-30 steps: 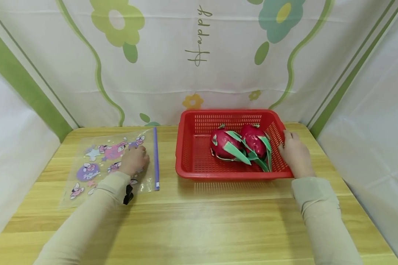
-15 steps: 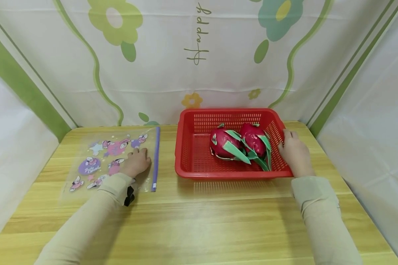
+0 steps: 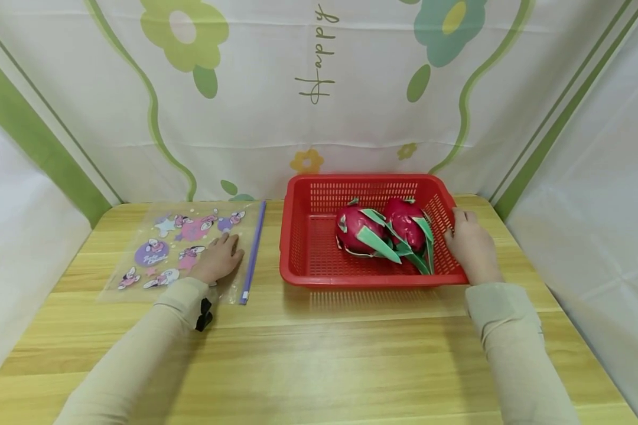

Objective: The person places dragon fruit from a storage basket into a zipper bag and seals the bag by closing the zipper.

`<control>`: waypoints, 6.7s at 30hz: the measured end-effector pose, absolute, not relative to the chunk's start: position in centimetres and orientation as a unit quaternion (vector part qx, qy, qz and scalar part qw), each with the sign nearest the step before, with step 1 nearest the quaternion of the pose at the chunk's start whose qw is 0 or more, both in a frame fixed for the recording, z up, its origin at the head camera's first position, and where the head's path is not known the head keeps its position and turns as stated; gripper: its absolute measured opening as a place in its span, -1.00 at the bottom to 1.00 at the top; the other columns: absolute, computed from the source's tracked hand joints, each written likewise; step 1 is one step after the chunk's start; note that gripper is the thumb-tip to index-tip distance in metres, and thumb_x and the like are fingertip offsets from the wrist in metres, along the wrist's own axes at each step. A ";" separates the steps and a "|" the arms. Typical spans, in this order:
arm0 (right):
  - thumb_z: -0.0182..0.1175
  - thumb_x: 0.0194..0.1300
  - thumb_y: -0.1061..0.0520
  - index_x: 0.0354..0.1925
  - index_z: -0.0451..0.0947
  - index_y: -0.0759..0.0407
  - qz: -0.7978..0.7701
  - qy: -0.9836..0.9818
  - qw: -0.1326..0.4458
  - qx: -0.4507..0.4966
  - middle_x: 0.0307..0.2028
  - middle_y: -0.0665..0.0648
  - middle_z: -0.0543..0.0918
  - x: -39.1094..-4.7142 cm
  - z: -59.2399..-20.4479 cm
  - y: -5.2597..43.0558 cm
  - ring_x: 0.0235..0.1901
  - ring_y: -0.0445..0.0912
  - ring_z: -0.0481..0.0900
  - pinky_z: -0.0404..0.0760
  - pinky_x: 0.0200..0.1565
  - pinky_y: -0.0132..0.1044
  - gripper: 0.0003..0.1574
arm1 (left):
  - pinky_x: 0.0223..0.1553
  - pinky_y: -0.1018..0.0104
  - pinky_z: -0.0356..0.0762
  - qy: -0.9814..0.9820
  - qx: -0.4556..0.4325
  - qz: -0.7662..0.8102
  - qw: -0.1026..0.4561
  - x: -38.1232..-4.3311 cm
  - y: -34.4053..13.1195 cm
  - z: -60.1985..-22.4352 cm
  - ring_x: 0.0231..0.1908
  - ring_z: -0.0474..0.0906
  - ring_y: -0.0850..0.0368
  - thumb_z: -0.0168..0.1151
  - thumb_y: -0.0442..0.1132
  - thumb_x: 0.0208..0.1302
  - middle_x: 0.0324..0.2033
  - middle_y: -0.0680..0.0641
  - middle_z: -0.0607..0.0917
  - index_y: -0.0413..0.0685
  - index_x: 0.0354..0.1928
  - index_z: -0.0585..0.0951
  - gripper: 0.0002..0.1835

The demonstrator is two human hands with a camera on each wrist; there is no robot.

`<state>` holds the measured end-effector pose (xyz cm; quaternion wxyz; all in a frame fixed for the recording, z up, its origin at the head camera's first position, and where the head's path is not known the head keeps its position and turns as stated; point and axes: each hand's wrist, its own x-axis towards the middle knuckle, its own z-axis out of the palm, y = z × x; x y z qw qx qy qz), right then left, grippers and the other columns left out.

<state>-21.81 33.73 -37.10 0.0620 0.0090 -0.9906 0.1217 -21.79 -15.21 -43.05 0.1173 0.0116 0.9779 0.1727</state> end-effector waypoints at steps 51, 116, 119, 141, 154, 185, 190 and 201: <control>-0.01 0.30 0.23 0.30 0.11 0.56 0.114 -0.992 0.054 0.001 0.15 0.66 0.24 -21.7 -37.0 33.5 0.06 0.49 0.32 0.38 0.03 0.37 -0.31 | -0.61 0.09 0.61 0.990 0.065 0.036 -0.120 -17.2 -11.3 -42.9 -0.49 0.62 -0.08 0.24 -0.48 0.06 -0.34 -0.22 0.62 -0.39 -0.25 0.62 -0.83; 0.31 0.14 -0.12 0.24 0.38 0.31 0.129 -0.965 0.116 0.195 0.20 0.45 0.39 -21.0 -35.4 24.2 0.32 0.38 0.18 0.17 0.32 0.30 -0.16 | 0.42 -0.31 -0.37 0.943 0.011 0.293 -0.155 -16.5 -12.9 -41.1 0.47 -0.17 -0.30 0.16 -0.62 -0.11 0.49 -0.21 0.03 -0.27 0.47 -0.01 0.01; 0.35 0.07 -0.21 0.29 0.32 0.31 0.091 -0.968 0.097 0.214 0.22 0.45 0.38 -20.9 -35.8 23.4 0.33 0.39 0.16 0.20 0.30 0.32 -0.01 | 0.41 -0.32 -0.37 0.942 0.012 0.294 -0.159 -16.6 -12.7 -41.0 0.46 -0.17 -0.31 0.18 -0.61 -0.13 0.49 -0.22 0.03 -0.27 0.47 -0.01 0.02; 0.45 0.00 -0.10 0.45 0.03 0.11 0.037 -0.976 0.055 0.210 0.20 0.35 0.43 -21.0 -37.1 22.5 0.01 0.25 0.59 0.65 -0.19 0.12 0.20 | 0.41 -0.30 -0.24 0.937 0.037 0.303 -0.171 -16.4 -12.1 -41.5 0.45 -0.12 -0.33 0.18 -0.62 -0.10 0.47 -0.25 0.06 -0.31 0.45 0.03 -0.02; 0.45 -0.01 -0.03 0.43 0.11 0.13 0.061 -0.970 0.065 0.227 0.20 0.35 0.44 -21.3 -37.2 22.6 0.03 0.24 0.58 0.62 -0.05 0.11 0.15 | 0.42 -0.28 -0.23 0.937 0.040 0.309 -0.159 -16.6 -12.0 -41.7 0.46 -0.14 -0.31 0.19 -0.60 -0.08 0.48 -0.25 0.06 -0.31 0.46 0.01 -0.02; 0.33 0.14 -0.06 0.41 0.19 0.04 0.101 -0.974 0.016 0.201 0.23 0.36 0.44 -21.8 -36.2 22.7 0.08 0.24 0.53 0.54 0.07 0.20 -0.05 | 0.43 -0.17 -0.02 0.921 0.081 0.287 -0.249 -16.5 -11.9 -41.4 0.40 0.08 -0.30 0.01 -0.44 0.15 0.40 -0.30 0.24 -0.36 0.40 0.15 -0.29; 0.31 0.14 -0.10 0.41 0.20 0.04 0.113 -0.975 0.014 0.189 0.24 0.36 0.44 -21.7 -36.2 22.8 0.07 0.22 0.53 0.54 0.07 0.19 -0.06 | 0.44 -0.18 -0.09 0.910 0.086 0.323 -0.247 -16.3 -11.9 -41.1 0.42 0.03 -0.27 0.03 -0.41 0.09 0.43 -0.28 0.19 -0.31 0.43 0.10 -0.21; 0.29 0.15 -0.05 0.41 0.21 0.05 0.122 -0.976 0.038 0.177 0.20 0.41 0.47 -21.6 -36.7 22.6 0.01 0.26 0.56 0.54 0.05 0.22 -0.08 | 0.42 -0.22 -0.06 0.894 0.093 0.351 -0.262 -16.3 -12.0 -41.0 0.42 0.03 -0.30 0.10 -0.59 -0.07 0.41 -0.33 0.20 -0.36 0.41 0.12 -0.12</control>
